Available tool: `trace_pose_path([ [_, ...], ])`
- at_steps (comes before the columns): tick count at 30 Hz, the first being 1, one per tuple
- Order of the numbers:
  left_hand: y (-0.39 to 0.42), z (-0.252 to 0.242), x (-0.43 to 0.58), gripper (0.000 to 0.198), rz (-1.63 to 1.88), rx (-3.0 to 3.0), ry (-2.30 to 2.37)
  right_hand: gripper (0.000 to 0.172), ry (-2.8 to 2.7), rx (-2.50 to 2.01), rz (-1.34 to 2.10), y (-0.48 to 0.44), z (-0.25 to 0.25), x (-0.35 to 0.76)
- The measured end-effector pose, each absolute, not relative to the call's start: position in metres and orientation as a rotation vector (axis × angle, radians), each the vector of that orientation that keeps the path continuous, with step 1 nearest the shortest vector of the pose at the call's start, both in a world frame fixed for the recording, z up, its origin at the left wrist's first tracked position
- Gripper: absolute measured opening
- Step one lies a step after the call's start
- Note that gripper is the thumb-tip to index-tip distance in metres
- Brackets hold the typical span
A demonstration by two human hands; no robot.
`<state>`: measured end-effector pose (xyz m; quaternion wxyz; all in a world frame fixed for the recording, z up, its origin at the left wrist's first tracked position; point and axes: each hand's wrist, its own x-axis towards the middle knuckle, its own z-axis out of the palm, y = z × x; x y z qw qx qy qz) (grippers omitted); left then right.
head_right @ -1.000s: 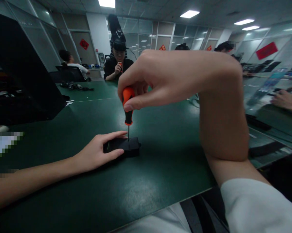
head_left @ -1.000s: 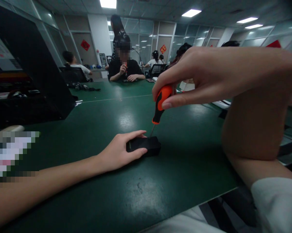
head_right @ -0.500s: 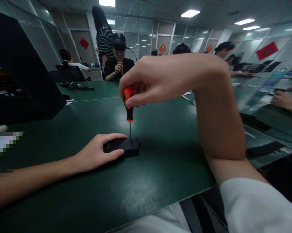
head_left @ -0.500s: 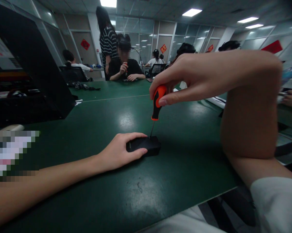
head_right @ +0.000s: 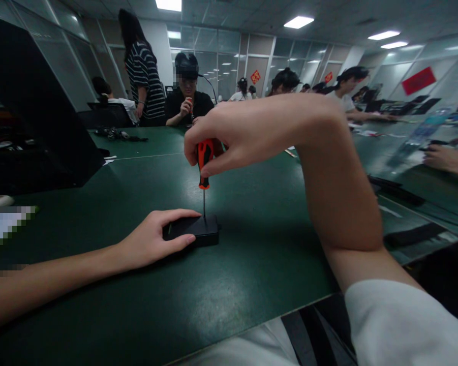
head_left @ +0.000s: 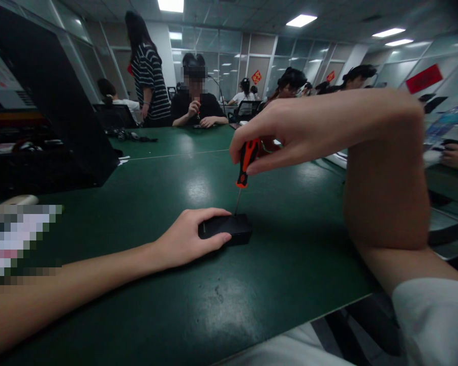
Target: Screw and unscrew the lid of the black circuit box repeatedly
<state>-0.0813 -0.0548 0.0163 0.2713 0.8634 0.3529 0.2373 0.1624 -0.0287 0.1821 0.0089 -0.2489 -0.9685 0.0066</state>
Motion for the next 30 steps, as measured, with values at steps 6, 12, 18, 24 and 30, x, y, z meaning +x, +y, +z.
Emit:
trace_pose_path([
  [6, -0.055, 0.017, -0.081, 0.042, 0.630, 2.310, 0.955, 0.039, -3.002, -0.923, 0.063, -0.033, 0.180, 0.153],
  [12, -0.056, 0.019, -0.081, 0.042, 0.626, 2.312, 0.974, 0.035, -3.012, -0.827, -0.029, -0.034, 0.181, 0.157],
  [18, -0.057, 0.021, -0.080, 0.041, 0.616, 2.291, 0.970, 0.044, -3.015, -0.852, -0.062, -0.039, 0.178, 0.160],
  [24, -0.058, 0.020, -0.079, 0.038, 0.657, 2.322, 0.991, 0.038, -2.948, -1.003, -0.152, -0.043, 0.175, 0.159],
  [30, -0.061, 0.019, -0.079, 0.034, 0.733, 2.371, 0.989, 0.033, -3.030, -0.893, -0.210, -0.054, 0.179, 0.157],
])
